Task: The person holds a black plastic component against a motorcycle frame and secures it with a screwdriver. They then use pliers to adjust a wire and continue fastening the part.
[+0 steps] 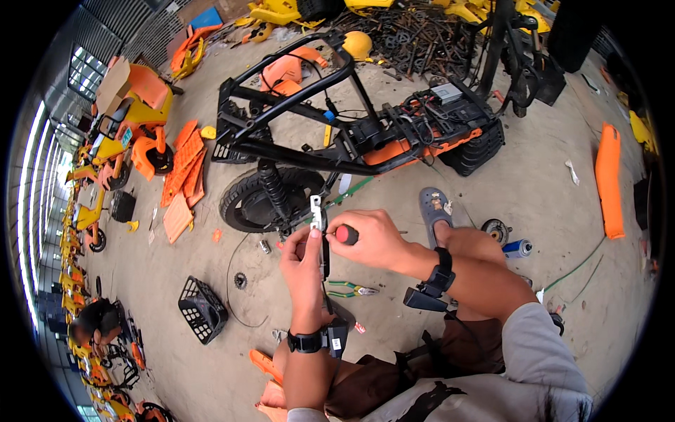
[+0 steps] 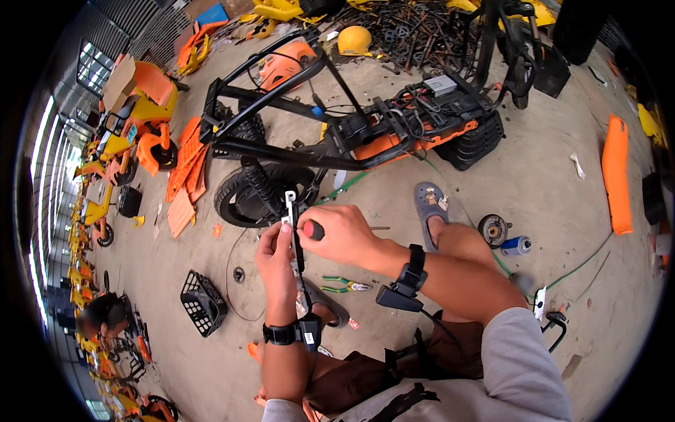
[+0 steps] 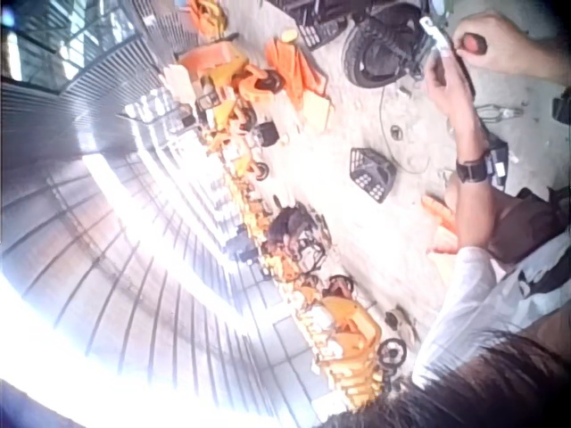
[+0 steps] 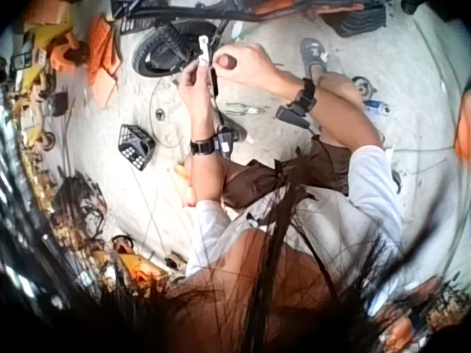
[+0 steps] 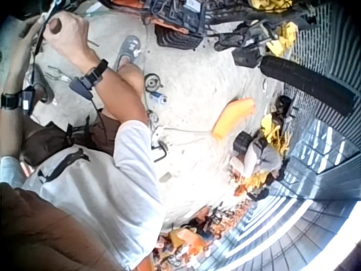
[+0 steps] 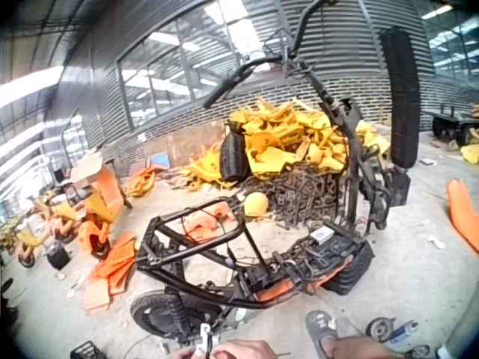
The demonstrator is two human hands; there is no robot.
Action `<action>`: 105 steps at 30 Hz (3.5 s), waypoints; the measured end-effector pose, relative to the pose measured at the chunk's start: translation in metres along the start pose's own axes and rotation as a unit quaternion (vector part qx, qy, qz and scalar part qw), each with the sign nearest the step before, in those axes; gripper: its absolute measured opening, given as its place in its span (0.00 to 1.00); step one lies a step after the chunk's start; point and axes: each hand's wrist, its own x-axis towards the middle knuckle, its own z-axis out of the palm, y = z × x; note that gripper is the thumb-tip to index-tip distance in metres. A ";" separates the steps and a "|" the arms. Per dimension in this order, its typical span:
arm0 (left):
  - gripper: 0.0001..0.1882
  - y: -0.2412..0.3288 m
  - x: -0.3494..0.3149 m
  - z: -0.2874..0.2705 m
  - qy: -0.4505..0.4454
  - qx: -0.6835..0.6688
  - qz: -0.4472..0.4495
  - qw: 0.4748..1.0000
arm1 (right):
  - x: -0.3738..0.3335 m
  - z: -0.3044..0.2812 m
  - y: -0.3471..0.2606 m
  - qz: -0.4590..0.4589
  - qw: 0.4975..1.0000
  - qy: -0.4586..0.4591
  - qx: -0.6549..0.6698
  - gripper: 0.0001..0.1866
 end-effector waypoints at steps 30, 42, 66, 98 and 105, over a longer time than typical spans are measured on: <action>0.14 0.001 0.000 -0.007 0.016 0.000 0.014 1.000 | -0.003 0.010 -0.002 0.003 1.000 0.013 0.013 0.08; 0.13 -0.001 0.000 -0.011 0.015 -0.002 0.021 1.000 | -0.003 0.013 -0.005 0.044 0.998 -0.006 0.036 0.08; 0.12 0.003 0.007 -0.022 -0.012 -0.124 -0.058 0.991 | -0.001 0.006 -0.003 0.010 0.999 0.003 0.042 0.07; 0.23 0.031 0.003 -0.073 -0.038 -0.288 -0.091 0.953 | -0.303 0.097 0.223 0.640 0.688 0.299 0.166 0.09; 0.22 0.031 -0.014 -0.078 -0.020 -0.299 -0.098 0.949 | -0.346 0.109 0.234 0.742 0.628 0.209 0.104 0.12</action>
